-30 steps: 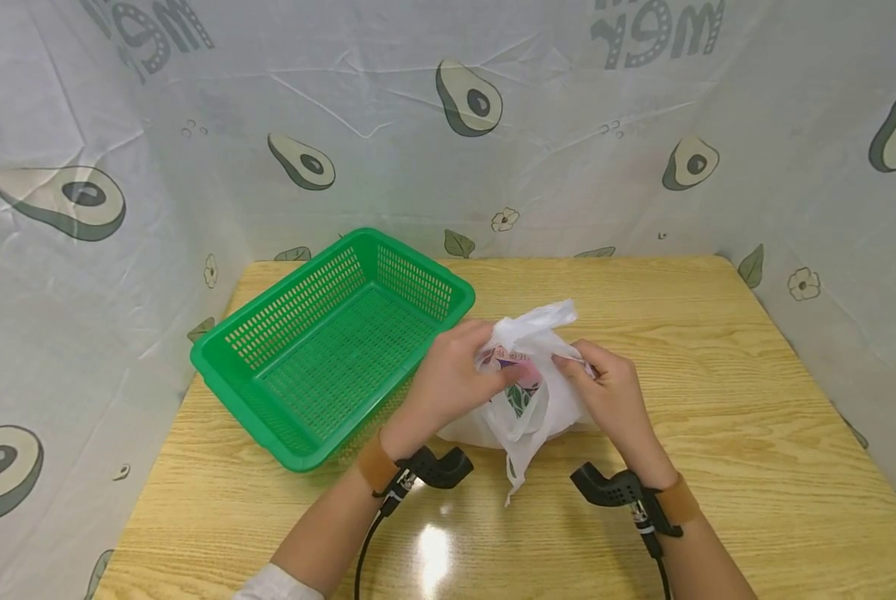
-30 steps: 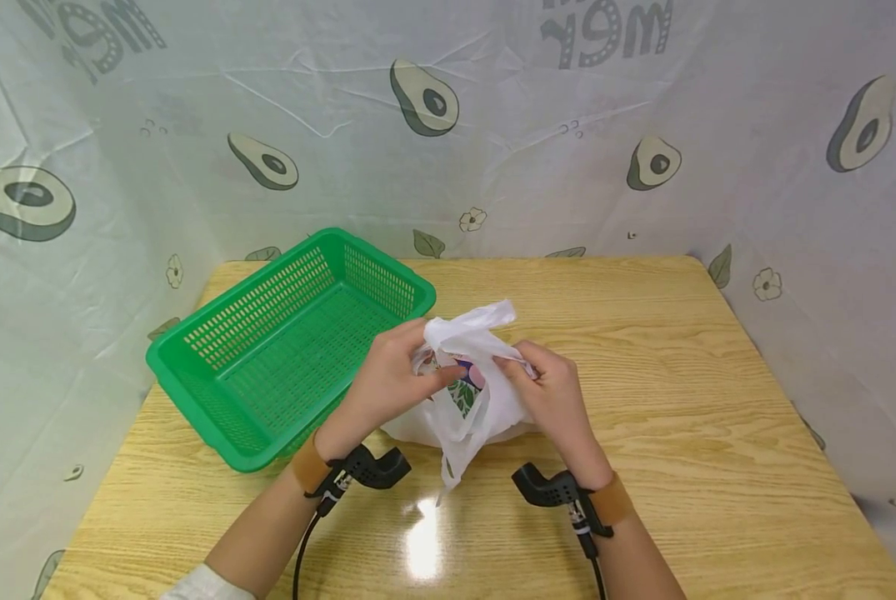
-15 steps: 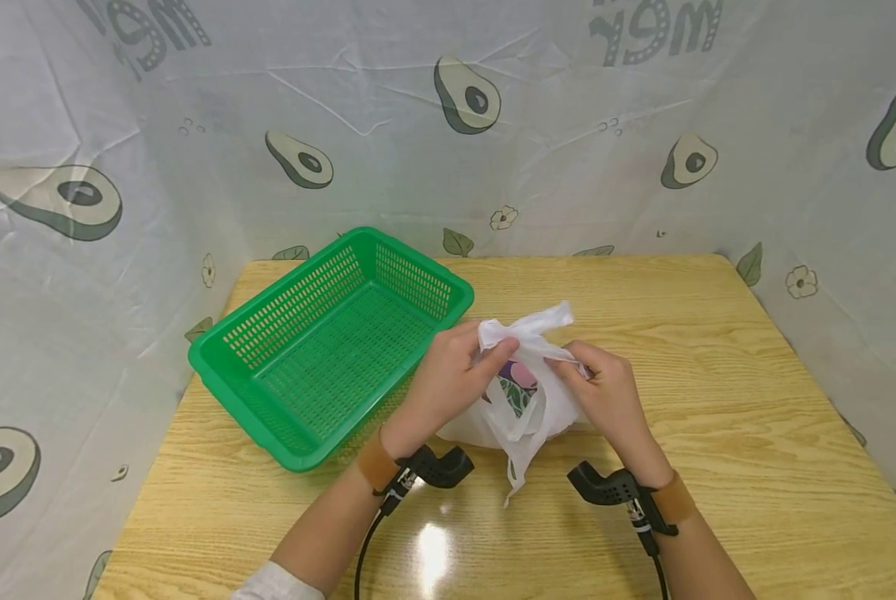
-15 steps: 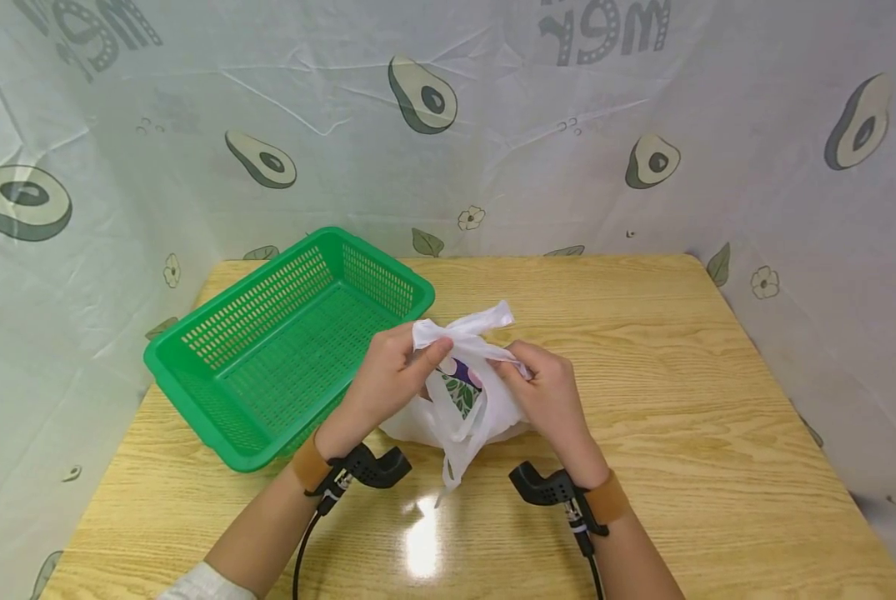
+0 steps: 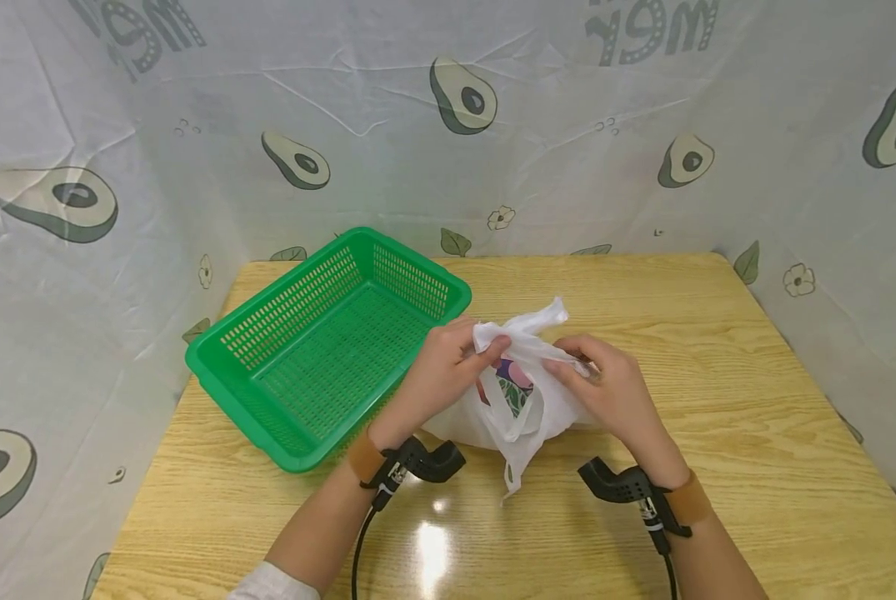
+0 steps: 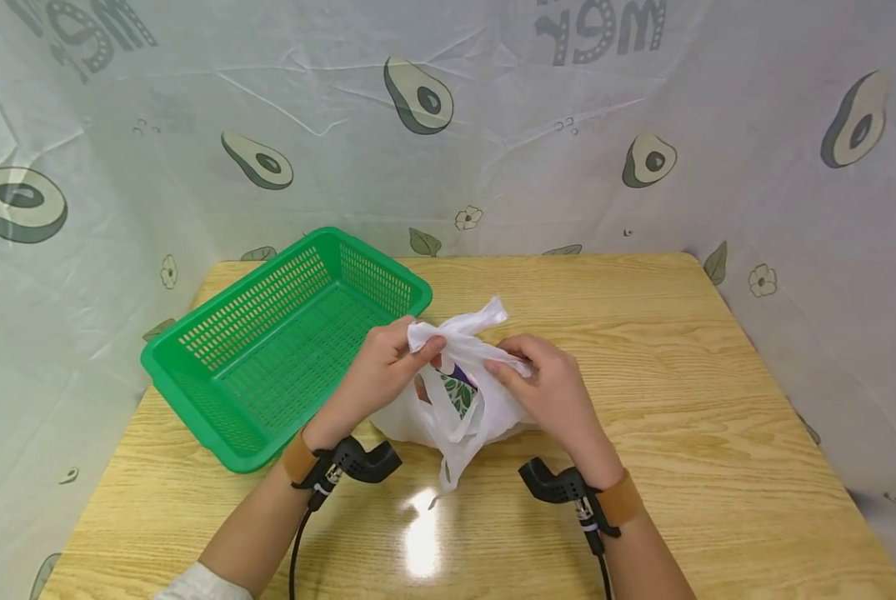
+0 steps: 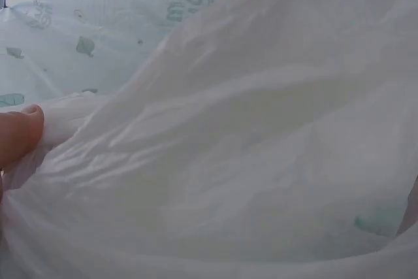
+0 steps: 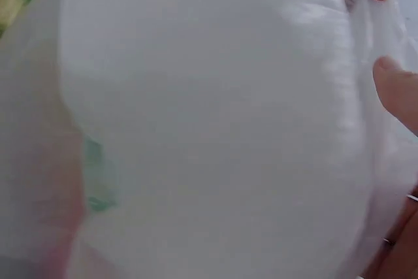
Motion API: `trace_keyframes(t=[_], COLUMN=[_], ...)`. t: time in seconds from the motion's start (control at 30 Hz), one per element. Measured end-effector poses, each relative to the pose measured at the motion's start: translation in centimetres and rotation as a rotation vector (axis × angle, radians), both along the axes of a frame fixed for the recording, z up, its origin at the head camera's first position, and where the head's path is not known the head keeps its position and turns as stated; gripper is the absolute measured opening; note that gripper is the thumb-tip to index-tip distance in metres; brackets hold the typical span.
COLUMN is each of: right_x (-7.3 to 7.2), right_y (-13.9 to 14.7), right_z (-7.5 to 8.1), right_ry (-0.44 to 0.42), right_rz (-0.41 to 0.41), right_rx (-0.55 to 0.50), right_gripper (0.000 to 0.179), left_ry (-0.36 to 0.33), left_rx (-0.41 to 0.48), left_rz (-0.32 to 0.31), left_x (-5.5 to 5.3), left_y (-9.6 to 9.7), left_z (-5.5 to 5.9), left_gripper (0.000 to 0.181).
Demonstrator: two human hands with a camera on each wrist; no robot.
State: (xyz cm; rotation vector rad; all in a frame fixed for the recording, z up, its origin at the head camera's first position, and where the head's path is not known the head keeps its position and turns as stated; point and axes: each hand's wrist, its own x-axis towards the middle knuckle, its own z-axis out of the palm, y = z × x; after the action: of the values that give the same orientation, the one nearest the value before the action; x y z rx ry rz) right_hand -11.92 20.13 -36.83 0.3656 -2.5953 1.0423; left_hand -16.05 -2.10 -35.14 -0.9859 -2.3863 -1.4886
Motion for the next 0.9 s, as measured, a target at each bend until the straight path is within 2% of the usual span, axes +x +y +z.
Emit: trace_keyframes(t=[0.17, 0.33, 0.7, 0.8, 0.9], right_x=[0.0, -0.5, -0.5, -0.3, 0.1], right_y=[0.8, 0.8, -0.2, -0.3, -0.3], right_z=[2.0, 3.4, 4.5, 4.5, 4.4], right_ry=[-0.070, -0.085, 0.004, 0.062, 0.160], right_rz=[0.015, -0.005, -0.049, -0.062, -0.052], right_rx=[-0.023, -0.074, -0.095, -0.112, -0.122], right_gripper=[0.025, 0.029, 0.019, 0.013, 0.007], left_ry=[-0.012, -0.034, -0.100, -0.121, -0.163], left_rx=[-0.032, -0.048, -0.064, -0.068, -0.073], left_rz=[-0.018, -0.034, -0.072, -0.068, -0.060], left_x=[-0.2, -0.3, -0.2, -0.3, -0.4], left_y=[-0.1, -0.2, -0.4, -0.4, -0.5], left_z=[0.3, 0.6, 0.6, 0.6, 0.7], left_gripper=[0.021, 0.022, 0.021, 0.023, 0.024])
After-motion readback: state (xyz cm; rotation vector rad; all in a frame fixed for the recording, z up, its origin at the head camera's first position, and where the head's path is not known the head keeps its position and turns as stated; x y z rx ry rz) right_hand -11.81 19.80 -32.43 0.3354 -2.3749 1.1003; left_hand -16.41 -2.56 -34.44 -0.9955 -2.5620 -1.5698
